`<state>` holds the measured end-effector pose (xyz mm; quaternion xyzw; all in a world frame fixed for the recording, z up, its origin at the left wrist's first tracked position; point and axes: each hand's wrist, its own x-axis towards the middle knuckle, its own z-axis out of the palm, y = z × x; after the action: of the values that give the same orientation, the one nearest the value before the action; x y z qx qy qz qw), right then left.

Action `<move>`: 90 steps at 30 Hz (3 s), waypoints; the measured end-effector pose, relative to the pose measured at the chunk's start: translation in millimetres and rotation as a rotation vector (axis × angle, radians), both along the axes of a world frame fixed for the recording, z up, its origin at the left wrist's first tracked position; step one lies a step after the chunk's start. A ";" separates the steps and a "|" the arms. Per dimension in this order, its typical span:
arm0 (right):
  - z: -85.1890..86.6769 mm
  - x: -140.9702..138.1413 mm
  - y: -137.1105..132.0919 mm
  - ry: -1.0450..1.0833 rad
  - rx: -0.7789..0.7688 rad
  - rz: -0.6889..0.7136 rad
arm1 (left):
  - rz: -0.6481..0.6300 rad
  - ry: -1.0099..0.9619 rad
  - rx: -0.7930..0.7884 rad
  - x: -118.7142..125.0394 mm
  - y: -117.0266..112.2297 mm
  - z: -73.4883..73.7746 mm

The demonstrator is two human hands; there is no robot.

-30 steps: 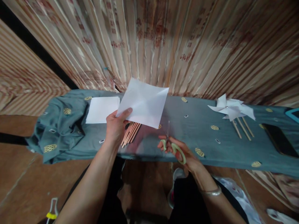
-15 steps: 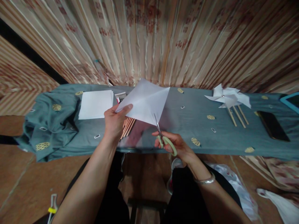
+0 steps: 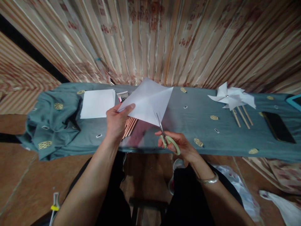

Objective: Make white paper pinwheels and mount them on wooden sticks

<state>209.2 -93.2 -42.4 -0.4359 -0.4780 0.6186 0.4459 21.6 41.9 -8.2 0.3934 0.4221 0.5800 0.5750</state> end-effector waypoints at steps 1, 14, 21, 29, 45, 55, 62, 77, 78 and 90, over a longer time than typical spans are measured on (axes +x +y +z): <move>0.2 0.0 0.1 0.000 -0.002 0.001 | -0.002 0.000 -0.002 0.2 -0.2 -0.1; 3.8 -0.7 0.3 -0.015 -0.024 0.018 | -0.008 -0.024 -0.006 0.0 -1.5 3.2; 5.0 -2.1 0.6 -0.017 -0.028 0.012 | -0.007 -0.021 -0.002 0.4 -1.4 2.0; 7.7 -1.0 -0.4 -0.049 -0.019 0.009 | 0.005 0.008 -0.011 -0.1 -2.4 3.9; 4.8 -2.7 2.4 -0.008 -0.030 0.014 | 0.017 0.015 -0.001 -1.9 -0.2 1.7; 5.4 -5.1 1.7 -0.039 -0.059 0.003 | 0.026 0.037 0.001 -4.5 1.0 0.8; 2.0 -7.3 2.1 -0.042 -0.060 -0.040 | 0.022 0.018 0.016 -5.8 0.6 1.6; -4.2 -12.7 3.0 0.015 -0.133 -0.105 | 0.041 0.038 0.000 -9.5 1.0 1.4; -4.5 -12.8 3.1 0.026 -0.143 -0.112 | 0.041 0.035 0.004 -9.4 1.0 1.5; -6.1 -11.1 2.3 0.060 -0.169 -0.151 | 0.029 0.015 0.015 -7.6 1.5 0.3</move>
<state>198.1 -90.9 -48.5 -0.4877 -0.3765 0.6342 0.4671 14.0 43.4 -8.0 0.3959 0.4278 0.5884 0.5604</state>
